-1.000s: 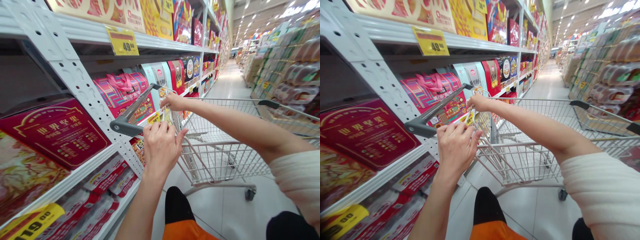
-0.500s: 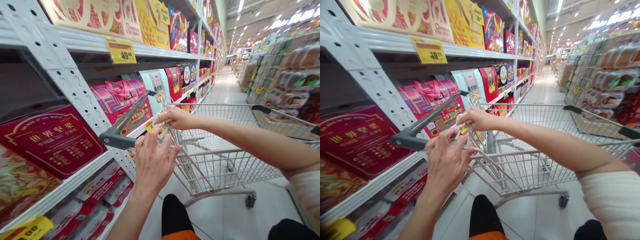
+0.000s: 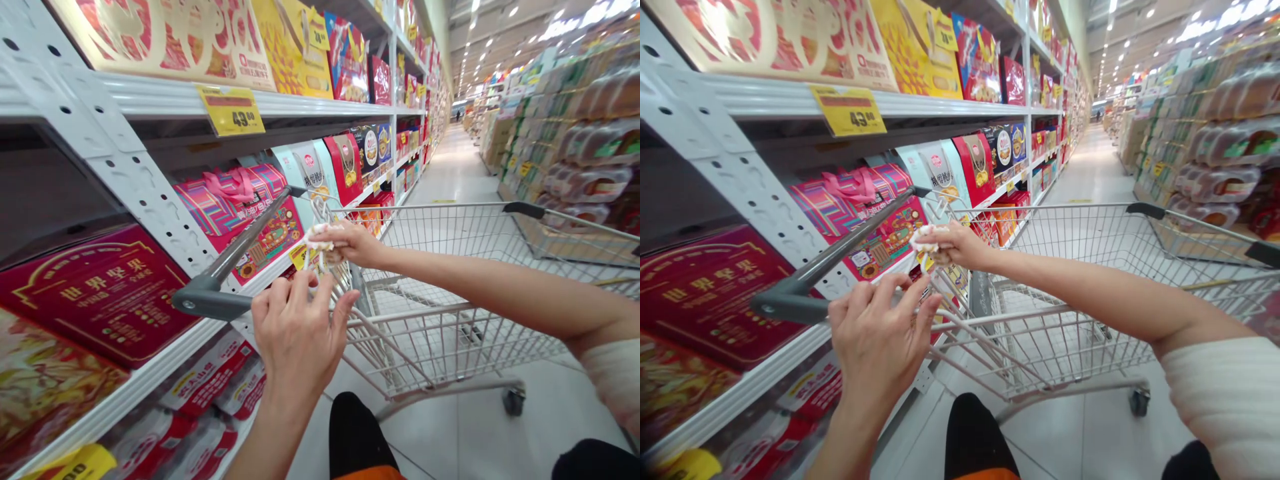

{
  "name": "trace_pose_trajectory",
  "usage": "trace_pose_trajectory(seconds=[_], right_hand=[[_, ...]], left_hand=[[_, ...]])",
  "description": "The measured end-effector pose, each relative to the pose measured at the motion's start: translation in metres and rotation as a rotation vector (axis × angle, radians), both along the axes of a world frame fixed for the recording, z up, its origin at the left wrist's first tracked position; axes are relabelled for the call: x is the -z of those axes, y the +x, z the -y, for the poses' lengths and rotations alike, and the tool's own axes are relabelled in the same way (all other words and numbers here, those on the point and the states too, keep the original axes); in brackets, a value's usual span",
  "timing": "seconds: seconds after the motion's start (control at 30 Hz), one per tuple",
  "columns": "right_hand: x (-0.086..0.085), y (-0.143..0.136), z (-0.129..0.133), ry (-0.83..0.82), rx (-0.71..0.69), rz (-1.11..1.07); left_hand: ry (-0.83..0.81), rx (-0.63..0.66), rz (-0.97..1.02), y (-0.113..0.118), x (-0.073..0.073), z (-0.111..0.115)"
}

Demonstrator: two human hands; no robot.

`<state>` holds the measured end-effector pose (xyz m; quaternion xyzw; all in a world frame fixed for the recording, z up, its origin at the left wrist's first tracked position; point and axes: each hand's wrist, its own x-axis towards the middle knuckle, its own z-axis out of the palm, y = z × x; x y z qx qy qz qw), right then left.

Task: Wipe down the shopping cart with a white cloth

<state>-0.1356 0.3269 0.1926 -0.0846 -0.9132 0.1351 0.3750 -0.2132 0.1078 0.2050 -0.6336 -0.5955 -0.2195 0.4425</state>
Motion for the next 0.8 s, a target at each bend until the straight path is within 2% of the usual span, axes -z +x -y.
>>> trace_pose_trajectory(seconds=[0.07, 0.13, 0.27, 0.33, 0.43, 0.53, 0.63, 0.7, 0.8], right_hand=[[0.0, -0.011, -0.015, -0.065, 0.063, -0.013], [0.005, -0.019, -0.019, -0.103, 0.094, -0.085], [0.028, -0.023, -0.007, -0.131, 0.145, -0.296], [0.042, -0.018, 0.001, -0.126, 0.127, -0.354], [0.058, -0.007, 0.012, -0.016, 0.039, -0.4], [0.069, -0.003, 0.014, 0.234, -0.145, -0.374], [0.074, -0.012, -0.011, 0.393, -0.223, -0.332], [0.073, -0.025, -0.044, 0.373, -0.161, -0.301], [0.062, -0.048, -0.101, 0.26, -0.055, -0.177]], left_hand=[[-0.016, 0.009, -0.001, 0.001, -0.002, -0.001], [-0.044, 0.024, -0.017, 0.0, -0.002, -0.001], [-0.039, 0.053, -0.026, -0.005, 0.002, -0.001], [-0.009, 0.054, -0.023, -0.006, 0.005, -0.001], [0.014, 0.05, -0.026, -0.006, 0.006, 0.0], [0.026, 0.05, -0.021, -0.004, 0.006, 0.002], [0.029, 0.032, -0.015, -0.003, 0.006, 0.004], [0.028, 0.023, -0.006, -0.003, 0.007, 0.005], [0.038, 0.007, -0.01, -0.005, 0.008, 0.004]])
